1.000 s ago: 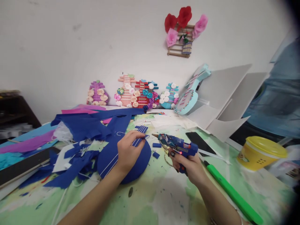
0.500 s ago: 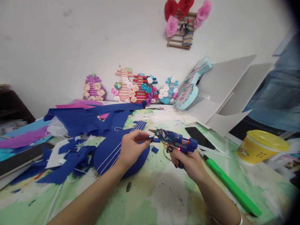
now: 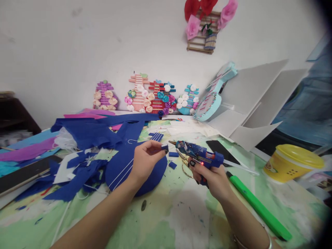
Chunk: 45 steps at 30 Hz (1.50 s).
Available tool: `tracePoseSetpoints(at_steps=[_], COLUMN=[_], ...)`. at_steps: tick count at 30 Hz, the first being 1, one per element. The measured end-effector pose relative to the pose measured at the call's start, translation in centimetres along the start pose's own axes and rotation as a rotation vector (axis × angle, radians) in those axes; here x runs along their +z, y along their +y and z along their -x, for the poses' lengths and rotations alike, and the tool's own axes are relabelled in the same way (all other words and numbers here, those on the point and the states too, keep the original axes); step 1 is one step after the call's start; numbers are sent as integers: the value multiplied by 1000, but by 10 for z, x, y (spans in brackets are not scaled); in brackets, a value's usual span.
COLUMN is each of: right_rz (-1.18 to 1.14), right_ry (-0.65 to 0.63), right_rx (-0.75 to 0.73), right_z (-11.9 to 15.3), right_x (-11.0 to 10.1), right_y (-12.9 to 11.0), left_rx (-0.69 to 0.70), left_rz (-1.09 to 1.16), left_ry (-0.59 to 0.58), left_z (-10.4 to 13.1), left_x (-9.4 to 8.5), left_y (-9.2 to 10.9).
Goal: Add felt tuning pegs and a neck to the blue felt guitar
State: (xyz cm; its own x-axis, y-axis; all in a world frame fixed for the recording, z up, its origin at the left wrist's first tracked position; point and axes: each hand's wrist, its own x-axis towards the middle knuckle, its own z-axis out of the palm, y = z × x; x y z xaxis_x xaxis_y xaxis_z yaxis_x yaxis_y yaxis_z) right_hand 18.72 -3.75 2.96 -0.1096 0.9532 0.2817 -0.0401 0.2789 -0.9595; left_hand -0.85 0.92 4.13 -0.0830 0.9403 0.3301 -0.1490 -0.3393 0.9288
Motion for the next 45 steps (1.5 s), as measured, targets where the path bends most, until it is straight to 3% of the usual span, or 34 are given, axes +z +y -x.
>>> tracePoseSetpoints(at_steps=[3,7,10,25,37,41,45], right_rz=[-42,-26,-1,6,-111,-143,-206], right_ry=[-4,12,16,1,28,83,131], right_rx=[-4,1,0,18,-11,-41,-38], right_z=[-1,-1,0,0,-1,-2,-3], right_x=[1,2,3,1,3,0,-1], right_y=[-1,-2,0,2,-5,-7,-8], left_rx=[-53,-288,-388,-396,-377,-315,-144], left_rz=[169,482,560,557,413,207,-92], left_ry=[14,-201,-298,-261,-180,-116,-37], left_z=[-3,-3,-1,1,0,-4,-7], left_x=[-2,-4,-5,-1,1,-1,-5], left_y=[2,8,9,6,4,-2,-5])
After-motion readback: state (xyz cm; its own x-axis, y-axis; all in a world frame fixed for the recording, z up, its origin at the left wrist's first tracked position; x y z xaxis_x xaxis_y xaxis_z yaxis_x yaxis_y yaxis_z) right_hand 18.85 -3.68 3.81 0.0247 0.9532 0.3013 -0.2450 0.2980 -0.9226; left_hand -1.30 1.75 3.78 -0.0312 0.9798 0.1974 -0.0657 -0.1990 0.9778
